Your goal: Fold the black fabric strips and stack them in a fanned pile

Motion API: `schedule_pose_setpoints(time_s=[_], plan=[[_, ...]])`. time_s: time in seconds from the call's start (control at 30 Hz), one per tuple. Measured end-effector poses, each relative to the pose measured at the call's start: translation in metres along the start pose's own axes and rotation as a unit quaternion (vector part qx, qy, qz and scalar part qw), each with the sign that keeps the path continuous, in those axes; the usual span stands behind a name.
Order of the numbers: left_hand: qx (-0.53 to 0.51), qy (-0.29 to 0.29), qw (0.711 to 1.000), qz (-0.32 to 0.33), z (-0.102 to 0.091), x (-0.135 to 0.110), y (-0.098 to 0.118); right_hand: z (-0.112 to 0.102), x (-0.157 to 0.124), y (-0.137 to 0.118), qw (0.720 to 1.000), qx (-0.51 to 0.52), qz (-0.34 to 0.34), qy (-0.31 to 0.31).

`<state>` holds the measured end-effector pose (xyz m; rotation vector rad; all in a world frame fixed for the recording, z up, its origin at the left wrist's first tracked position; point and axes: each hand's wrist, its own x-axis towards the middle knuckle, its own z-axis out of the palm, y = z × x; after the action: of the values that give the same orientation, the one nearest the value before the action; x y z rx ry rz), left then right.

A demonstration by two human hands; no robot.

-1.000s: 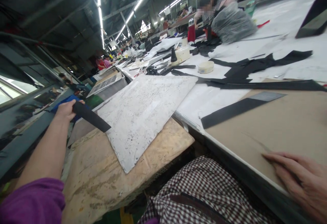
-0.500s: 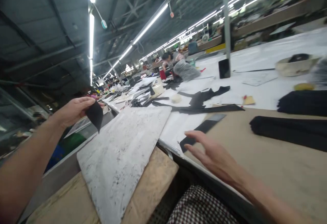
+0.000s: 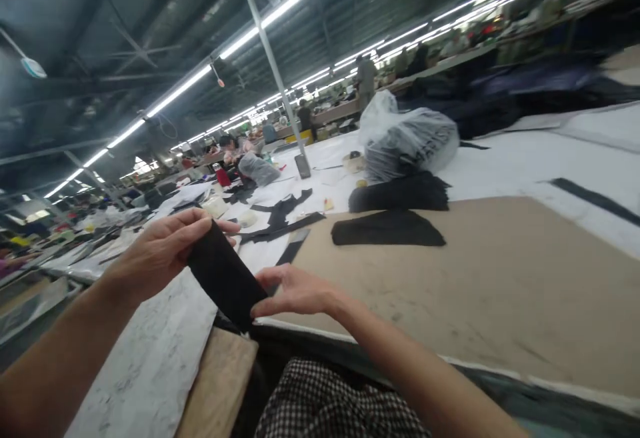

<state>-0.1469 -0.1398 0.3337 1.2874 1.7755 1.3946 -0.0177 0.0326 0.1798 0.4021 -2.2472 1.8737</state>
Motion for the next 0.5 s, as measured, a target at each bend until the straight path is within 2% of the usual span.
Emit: schedule_pose_setpoints(time_s=[0.07, 0.13, 0.2, 0.27, 0.33, 0.4, 0.43, 0.5], plan=[[-0.023, 0.008, 0.999, 0.021, 0.009, 0.015, -0.016, -0.015, -0.045, 0.012, 0.997, 0.008, 0.073, 0.026], [-0.06, 0.015, 0.998, 0.028, 0.017, 0.032, -0.043, -0.032, -0.09, 0.022, 0.989, 0.011, 0.134, 0.068], [-0.094, 0.008, 0.995, 0.02, 0.027, 0.05, -0.078, -0.048, -0.13, 0.031, 0.975, 0.002, 0.187, 0.124], [-0.11, -0.007, 0.994, 0.012, 0.042, 0.068, -0.12, -0.063, -0.163, 0.038, 0.952, -0.052, 0.224, 0.204], [-0.1, -0.018, 0.995, 0.022, 0.057, 0.082, -0.163, -0.073, -0.188, 0.046, 0.913, -0.162, 0.232, 0.292], [-0.059, -0.027, 0.996, 0.054, 0.069, 0.091, -0.203, -0.074, -0.206, 0.056, 0.863, -0.296, 0.203, 0.356], [-0.03, -0.039, 0.996, 0.075, 0.073, 0.094, -0.221, -0.072, -0.213, 0.062, 0.836, -0.36, 0.18, 0.373], [0.029, -0.083, 0.989, 0.117, 0.073, 0.093, -0.254, -0.061, -0.225, 0.076, 0.787, -0.473, 0.145, 0.369]])
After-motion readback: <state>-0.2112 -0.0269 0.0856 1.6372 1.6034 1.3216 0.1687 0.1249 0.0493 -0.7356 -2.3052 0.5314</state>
